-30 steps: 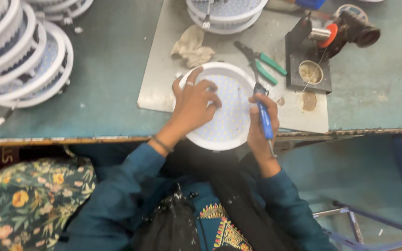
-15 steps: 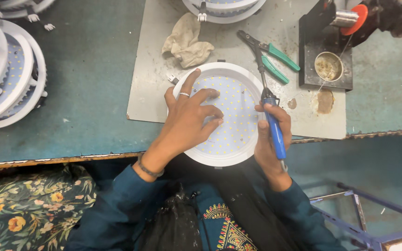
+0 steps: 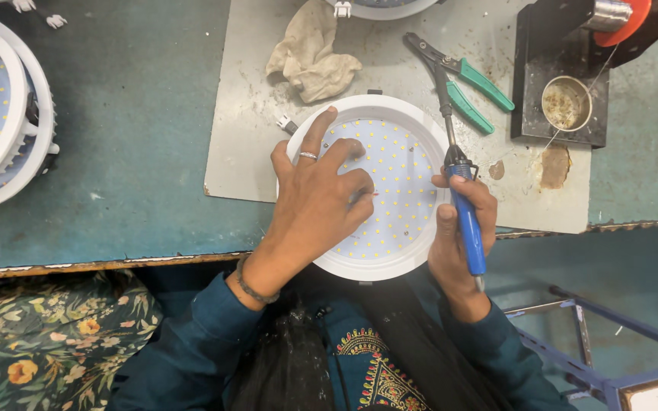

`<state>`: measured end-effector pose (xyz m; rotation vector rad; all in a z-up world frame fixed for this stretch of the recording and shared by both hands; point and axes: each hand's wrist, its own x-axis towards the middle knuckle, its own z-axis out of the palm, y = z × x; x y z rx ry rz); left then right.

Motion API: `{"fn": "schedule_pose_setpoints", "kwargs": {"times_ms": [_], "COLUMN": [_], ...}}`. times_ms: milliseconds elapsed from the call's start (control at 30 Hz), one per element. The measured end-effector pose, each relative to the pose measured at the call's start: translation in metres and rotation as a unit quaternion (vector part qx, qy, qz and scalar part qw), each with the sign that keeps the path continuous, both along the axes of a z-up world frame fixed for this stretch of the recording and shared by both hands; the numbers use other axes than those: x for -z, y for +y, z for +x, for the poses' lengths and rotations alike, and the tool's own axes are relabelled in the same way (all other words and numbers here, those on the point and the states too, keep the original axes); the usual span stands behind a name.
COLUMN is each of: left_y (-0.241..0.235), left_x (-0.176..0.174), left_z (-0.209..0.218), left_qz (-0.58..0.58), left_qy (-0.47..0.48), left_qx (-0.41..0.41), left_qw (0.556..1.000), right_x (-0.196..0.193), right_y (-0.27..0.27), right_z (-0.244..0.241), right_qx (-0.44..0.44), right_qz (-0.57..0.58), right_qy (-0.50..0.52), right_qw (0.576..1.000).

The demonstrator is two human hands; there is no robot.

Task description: The person uses a soldering iron to attach wires to the center of circular LED light panels. They handle multiple panels, moving finished ones aside and picking up new ones from a stack to continue the process.

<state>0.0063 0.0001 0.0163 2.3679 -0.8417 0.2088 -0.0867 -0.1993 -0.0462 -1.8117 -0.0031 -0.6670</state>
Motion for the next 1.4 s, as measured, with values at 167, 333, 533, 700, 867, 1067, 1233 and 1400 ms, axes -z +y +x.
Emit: {"fn": "schedule_pose_setpoints", "kwargs": {"times_ms": [167,333,533,700,867,1067,1233,1400], "left_y": [0.002,0.003,0.002,0.003,0.000,0.004,0.005,-0.002], "left_x": [-0.003,-0.002,-0.002,-0.002,0.003,0.002,-0.007,-0.008], "left_z": [-0.001,-0.002,-0.002,-0.002,-0.002,0.002,-0.006,-0.028], "left_qz": [-0.003,-0.010,-0.007,-0.002,0.005,-0.007,0.006,0.015], "left_qy": [-0.002,0.005,-0.001,-0.002,-0.013,-0.006,0.002,0.038], "left_qx": [0.012,0.021,0.021,0.022,-0.003,0.013,0.009,-0.058], "left_qw": [1.000,1.000,1.000,1.000,1.000,1.000,1.000,0.997], "right_x": [-0.002,-0.003,-0.002,-0.002,-0.004,-0.003,-0.002,-0.002], "right_y": [0.001,0.001,0.002,0.002,0.001,0.006,0.010,0.016], "right_z": [-0.001,0.000,0.000,0.000,-0.001,-0.002,-0.008,-0.029], "right_qx": [-0.008,-0.006,-0.006,-0.004,-0.004,0.010,0.037,0.043], "right_qz": [0.008,0.002,0.008,0.008,-0.018,-0.003,-0.039,-0.062], "right_qy": [-0.003,0.001,-0.001,-0.002,0.005,-0.003,-0.027,-0.013], "right_qw": [1.000,1.000,1.000,1.000,1.000,1.000,0.998,0.997]}}
